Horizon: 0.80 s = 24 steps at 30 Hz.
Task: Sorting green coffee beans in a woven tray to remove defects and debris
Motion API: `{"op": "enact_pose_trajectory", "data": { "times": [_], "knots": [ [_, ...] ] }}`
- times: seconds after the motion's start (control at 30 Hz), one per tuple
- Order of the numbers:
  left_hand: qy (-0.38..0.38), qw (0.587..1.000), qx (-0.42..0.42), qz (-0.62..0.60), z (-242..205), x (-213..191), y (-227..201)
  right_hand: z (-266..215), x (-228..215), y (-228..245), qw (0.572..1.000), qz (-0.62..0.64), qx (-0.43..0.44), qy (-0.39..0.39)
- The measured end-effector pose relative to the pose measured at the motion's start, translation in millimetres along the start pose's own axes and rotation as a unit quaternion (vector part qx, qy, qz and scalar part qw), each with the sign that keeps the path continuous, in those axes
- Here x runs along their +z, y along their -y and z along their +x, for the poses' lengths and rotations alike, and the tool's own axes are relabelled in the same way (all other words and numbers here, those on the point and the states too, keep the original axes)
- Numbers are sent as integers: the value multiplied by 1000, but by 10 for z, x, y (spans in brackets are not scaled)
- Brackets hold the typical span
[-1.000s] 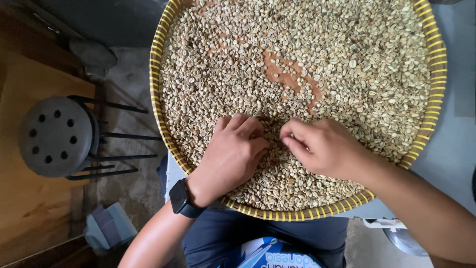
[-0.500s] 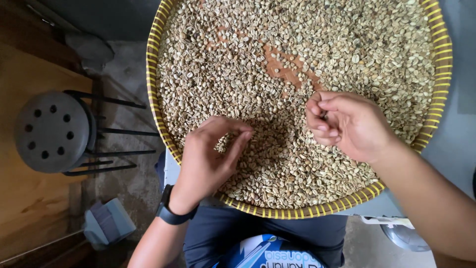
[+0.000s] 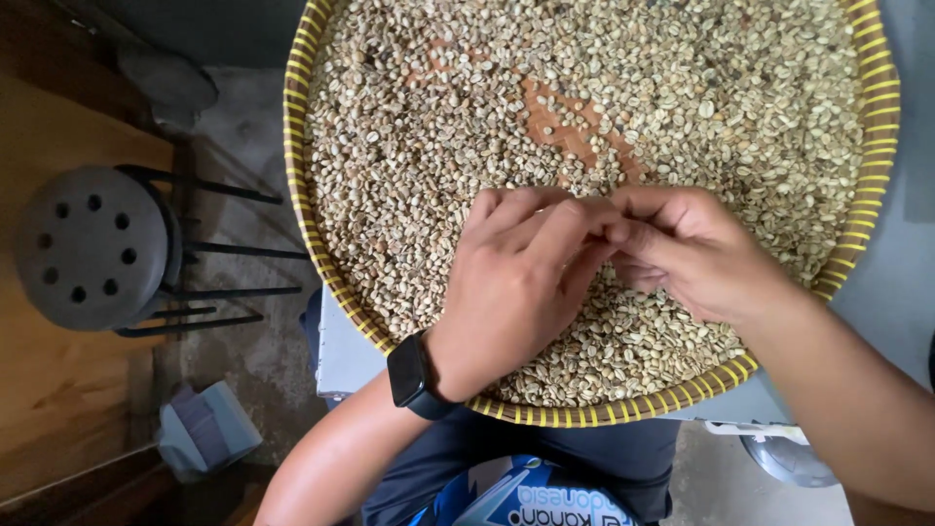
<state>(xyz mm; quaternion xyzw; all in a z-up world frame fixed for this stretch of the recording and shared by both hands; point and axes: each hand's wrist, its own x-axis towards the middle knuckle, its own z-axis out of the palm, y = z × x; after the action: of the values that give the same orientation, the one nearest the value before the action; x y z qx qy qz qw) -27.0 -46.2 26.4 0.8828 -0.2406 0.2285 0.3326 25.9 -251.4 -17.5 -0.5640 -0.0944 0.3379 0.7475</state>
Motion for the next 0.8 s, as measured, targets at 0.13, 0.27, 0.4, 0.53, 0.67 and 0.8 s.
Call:
{"op": "enact_pose_trajectory", "data": {
  "times": [0.13, 0.27, 0.4, 0.53, 0.67, 0.8],
  "knots": [
    [-20, 1000, -7, 16, -55, 61, 39, 0, 22, 33, 1000, 15, -17, -4],
    [15, 997, -72, 39, -168, -137, 72, 56, -75, 37, 999, 44, -17, 21],
    [33, 984, -160, 74, -457, -430, 158, 107, -147, 95, 989, 137, -13, -44],
    [28, 971, -203, 126, -756, -577, 158, 107, -123, 120, 993, 101, -2, -68],
    [61, 968, -200, 140, -981, -524, 88, 97, -69, 79, 997, 73, -5, -31],
    [79, 965, -204, 144, -1018, -407, -46, 82, -31, 77, 999, 20, -8, -30]
  ]
}}
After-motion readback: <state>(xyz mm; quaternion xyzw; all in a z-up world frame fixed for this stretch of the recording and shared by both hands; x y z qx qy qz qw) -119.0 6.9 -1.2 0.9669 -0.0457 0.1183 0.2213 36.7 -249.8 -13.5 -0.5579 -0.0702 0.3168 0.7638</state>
